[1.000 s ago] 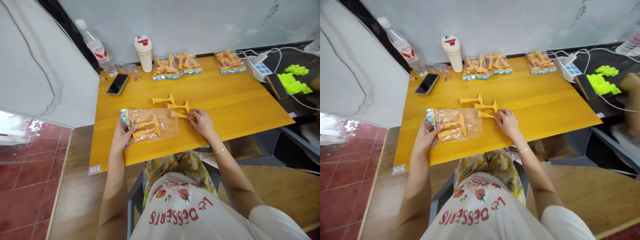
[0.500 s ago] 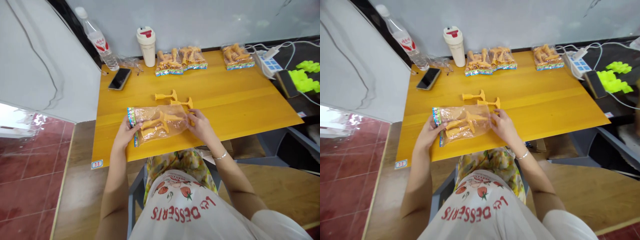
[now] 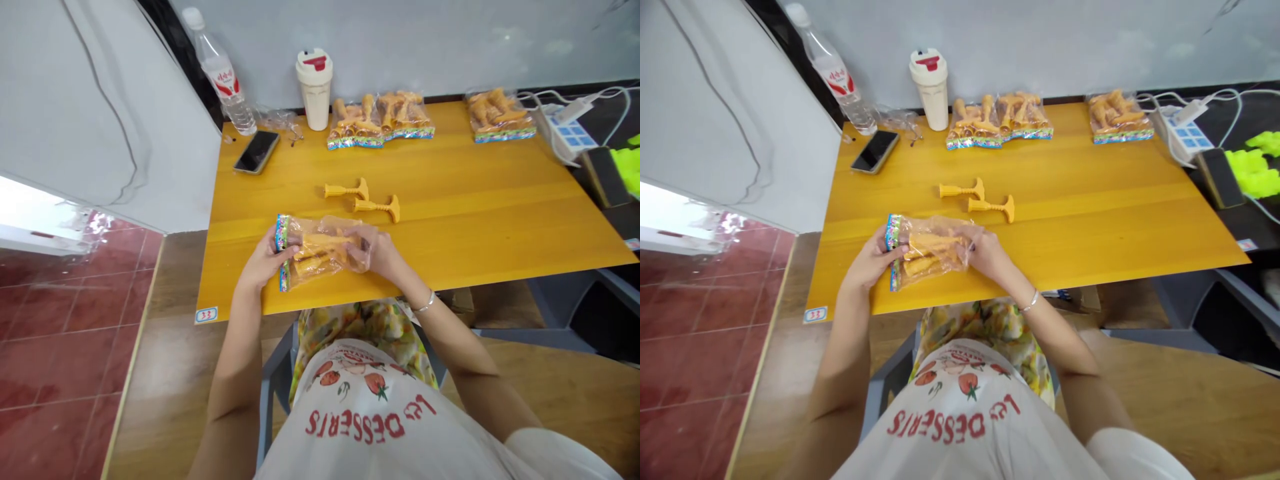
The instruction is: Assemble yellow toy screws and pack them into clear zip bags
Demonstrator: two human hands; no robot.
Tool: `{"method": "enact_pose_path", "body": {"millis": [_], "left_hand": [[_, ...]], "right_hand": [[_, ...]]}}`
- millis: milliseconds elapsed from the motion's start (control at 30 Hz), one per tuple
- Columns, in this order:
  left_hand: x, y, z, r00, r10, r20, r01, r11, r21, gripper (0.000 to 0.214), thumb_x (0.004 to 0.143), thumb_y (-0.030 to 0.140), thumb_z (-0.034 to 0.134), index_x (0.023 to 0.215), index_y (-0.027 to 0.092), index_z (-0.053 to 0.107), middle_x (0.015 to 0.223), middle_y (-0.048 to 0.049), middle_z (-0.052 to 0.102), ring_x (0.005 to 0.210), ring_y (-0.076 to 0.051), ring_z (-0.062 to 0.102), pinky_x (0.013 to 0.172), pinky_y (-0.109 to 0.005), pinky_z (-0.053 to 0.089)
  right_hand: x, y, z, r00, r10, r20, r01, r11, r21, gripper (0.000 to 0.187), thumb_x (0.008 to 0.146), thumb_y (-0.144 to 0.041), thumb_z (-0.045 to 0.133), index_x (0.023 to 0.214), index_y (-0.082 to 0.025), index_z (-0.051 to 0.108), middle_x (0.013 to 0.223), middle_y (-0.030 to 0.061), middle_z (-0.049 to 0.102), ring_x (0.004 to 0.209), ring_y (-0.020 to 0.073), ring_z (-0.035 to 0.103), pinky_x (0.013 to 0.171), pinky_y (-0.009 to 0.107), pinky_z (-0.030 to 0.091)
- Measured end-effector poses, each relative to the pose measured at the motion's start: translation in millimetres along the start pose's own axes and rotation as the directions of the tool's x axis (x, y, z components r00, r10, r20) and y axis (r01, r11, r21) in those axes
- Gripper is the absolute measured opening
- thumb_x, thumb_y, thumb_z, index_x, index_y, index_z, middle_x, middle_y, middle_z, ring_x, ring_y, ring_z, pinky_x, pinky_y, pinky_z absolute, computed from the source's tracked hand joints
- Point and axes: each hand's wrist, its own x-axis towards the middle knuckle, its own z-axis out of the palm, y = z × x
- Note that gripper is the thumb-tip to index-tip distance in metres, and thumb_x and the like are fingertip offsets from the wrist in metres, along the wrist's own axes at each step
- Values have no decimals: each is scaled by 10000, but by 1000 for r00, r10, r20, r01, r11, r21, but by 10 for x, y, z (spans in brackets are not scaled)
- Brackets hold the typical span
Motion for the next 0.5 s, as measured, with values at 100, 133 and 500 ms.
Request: {"method": "enact_pose_path", "body": {"millis": [100, 133, 500], "left_hand": [[7, -7, 10, 998, 27, -55, -28, 999, -20, 568, 693, 360, 850, 1158, 189, 570, 971, -41, 731, 942, -207, 693, 888, -328, 527], [10, -8, 13, 996, 38, -76, -40, 999, -25, 577, 691, 364, 852, 1165, 190, 572, 972, -42, 736, 945, -208, 695, 897, -330, 526], [-17, 19, 31, 997, -72, -17, 69, 990, -120, 455, 655, 442, 874, 960, 174, 667, 901, -31, 744, 804, -179, 689, 781, -284, 537]], "right_hand": [[-35, 42, -43, 1000, 17, 9, -17, 999, 34, 261, 881, -343, 620, 1069, -185, 707, 911, 70, 745, 692, 175, 621, 679, 297, 480], [-48, 64, -53, 999, 34, 2, -34, 999, 30, 268, 882, -359, 618, 1061, -181, 706, 908, 74, 745, 681, 178, 617, 663, 298, 473], [111, -4, 77, 992, -24, 121, -10, 962, 271, 359, 895, -484, 599, 1046, -172, 692, 724, -1, 624, 589, 119, 455, 569, 264, 360]]}}
